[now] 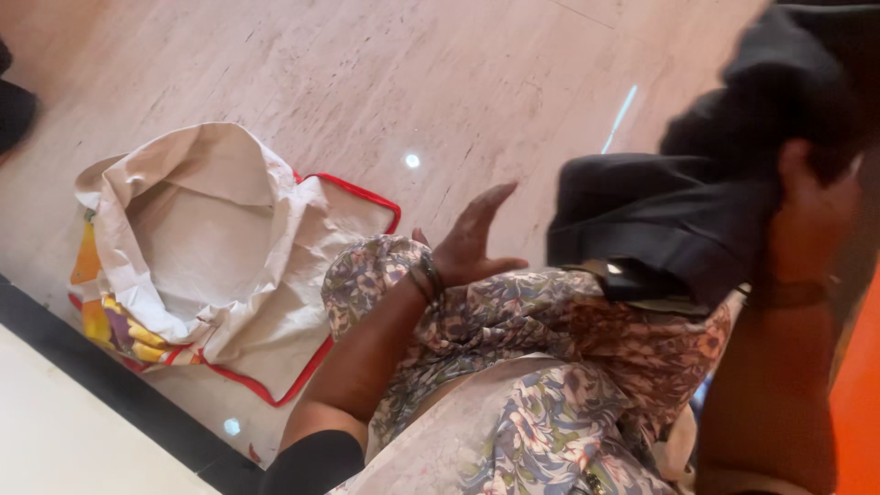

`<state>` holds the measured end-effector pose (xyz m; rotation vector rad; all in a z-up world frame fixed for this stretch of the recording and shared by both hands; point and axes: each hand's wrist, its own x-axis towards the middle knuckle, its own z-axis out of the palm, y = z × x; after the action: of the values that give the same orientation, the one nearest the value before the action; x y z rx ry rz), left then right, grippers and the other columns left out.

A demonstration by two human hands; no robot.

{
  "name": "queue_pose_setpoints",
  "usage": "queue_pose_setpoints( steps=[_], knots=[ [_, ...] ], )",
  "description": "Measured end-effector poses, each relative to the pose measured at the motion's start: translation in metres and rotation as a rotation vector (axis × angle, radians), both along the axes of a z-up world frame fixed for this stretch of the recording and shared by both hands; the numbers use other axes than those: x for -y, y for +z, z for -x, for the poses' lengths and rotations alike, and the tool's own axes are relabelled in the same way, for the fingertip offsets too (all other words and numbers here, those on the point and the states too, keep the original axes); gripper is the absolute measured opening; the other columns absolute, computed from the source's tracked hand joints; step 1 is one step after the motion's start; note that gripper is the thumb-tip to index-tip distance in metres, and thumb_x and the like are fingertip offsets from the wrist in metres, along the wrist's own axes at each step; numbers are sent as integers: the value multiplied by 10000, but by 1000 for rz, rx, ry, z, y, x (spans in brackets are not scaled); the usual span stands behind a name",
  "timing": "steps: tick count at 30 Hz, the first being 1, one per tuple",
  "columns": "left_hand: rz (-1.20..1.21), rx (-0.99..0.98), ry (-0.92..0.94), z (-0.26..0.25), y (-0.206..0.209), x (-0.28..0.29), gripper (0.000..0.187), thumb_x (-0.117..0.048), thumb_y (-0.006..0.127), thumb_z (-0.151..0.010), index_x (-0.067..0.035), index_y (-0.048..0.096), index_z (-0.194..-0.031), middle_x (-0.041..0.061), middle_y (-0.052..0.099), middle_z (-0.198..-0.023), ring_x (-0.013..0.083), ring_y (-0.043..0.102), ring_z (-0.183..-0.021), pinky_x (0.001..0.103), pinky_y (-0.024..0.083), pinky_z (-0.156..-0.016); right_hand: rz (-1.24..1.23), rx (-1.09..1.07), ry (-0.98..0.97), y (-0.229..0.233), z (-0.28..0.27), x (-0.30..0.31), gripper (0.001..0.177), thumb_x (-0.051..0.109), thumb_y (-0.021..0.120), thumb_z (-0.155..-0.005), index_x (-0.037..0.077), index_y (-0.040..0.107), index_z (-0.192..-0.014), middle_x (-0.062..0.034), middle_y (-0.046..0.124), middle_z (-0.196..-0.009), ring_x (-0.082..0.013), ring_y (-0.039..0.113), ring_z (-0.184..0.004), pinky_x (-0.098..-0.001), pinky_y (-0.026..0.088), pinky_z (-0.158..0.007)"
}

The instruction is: The person folds a pair of dark trousers by hand on the floor, places them into a white bag, and then picks up a light-colored button-down shirt to begin fastening the buttons.

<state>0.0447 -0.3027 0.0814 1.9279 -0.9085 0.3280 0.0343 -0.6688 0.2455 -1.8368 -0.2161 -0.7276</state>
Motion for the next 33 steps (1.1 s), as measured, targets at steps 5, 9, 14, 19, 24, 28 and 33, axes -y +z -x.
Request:
queue_pose_setpoints(
  steps=[5,9,14,19,24,28,33],
  knots=[
    [-73,-614,91,-49,-70,20,1123,-443,758,-857,-164,-6,-1632,272,279,-1628,396,324,-1471,520,305,-1183,-16,-462,131,-94,-82,-56,579,371,693,-1042,25,501,-1465,-158,643,-1345,-212,611,-1228,-322,513,-1027],
    [-530,-1057,432,-88,-162,-12,974,-422,662,-922,-50,74,-1605,273,450,-1544,359,478,-1415,496,304,-1193,581,-753,214,-150,-82,-81,668,431,652,-991,134,412,-1540,-171,461,-1547,-347,463,-1384,-492,414,-1044],
    [-255,-1096,606,-110,-191,-19,1019,-380,702,-830,17,139,-1581,302,544,-1457,403,559,-1342,389,426,-1139,527,-929,224,-228,-74,-62,623,458,683,-924,196,531,-1468,-101,619,-1444,-292,630,-1273,-458,531,-1042],
    [-127,-1063,637,-111,-204,-19,1092,-402,716,-818,38,35,-1550,293,510,-1442,395,532,-1334,377,424,-1104,732,-726,133,-298,-73,-38,614,377,733,-926,183,530,-1472,-147,607,-1458,-333,589,-1312,-455,473,-1118],
    [-99,-1176,740,-119,-228,-17,1100,-581,565,-851,18,4,-1583,316,535,-1427,424,553,-1315,407,433,-1102,926,-593,-93,-334,-86,-44,934,420,832,-798,182,305,-1532,-283,437,-1542,-495,413,-1394,-550,356,-1061],
    [76,-1156,860,-124,-234,-12,1131,-733,438,-863,-11,-9,-1611,333,548,-1419,449,564,-1302,430,435,-1104,647,-734,-97,-354,-116,-36,955,485,762,-887,115,225,-1586,-285,466,-1502,-486,461,-1365,-514,382,-1095],
    [250,-1107,762,-108,-202,-3,1152,-867,301,-848,-110,-41,-1647,243,513,-1513,393,508,-1379,539,136,-1122,491,-976,-10,-365,-128,-37,784,529,721,-913,69,452,-1487,-230,651,-1319,-381,643,-1212,-435,505,-1030]
  ],
)
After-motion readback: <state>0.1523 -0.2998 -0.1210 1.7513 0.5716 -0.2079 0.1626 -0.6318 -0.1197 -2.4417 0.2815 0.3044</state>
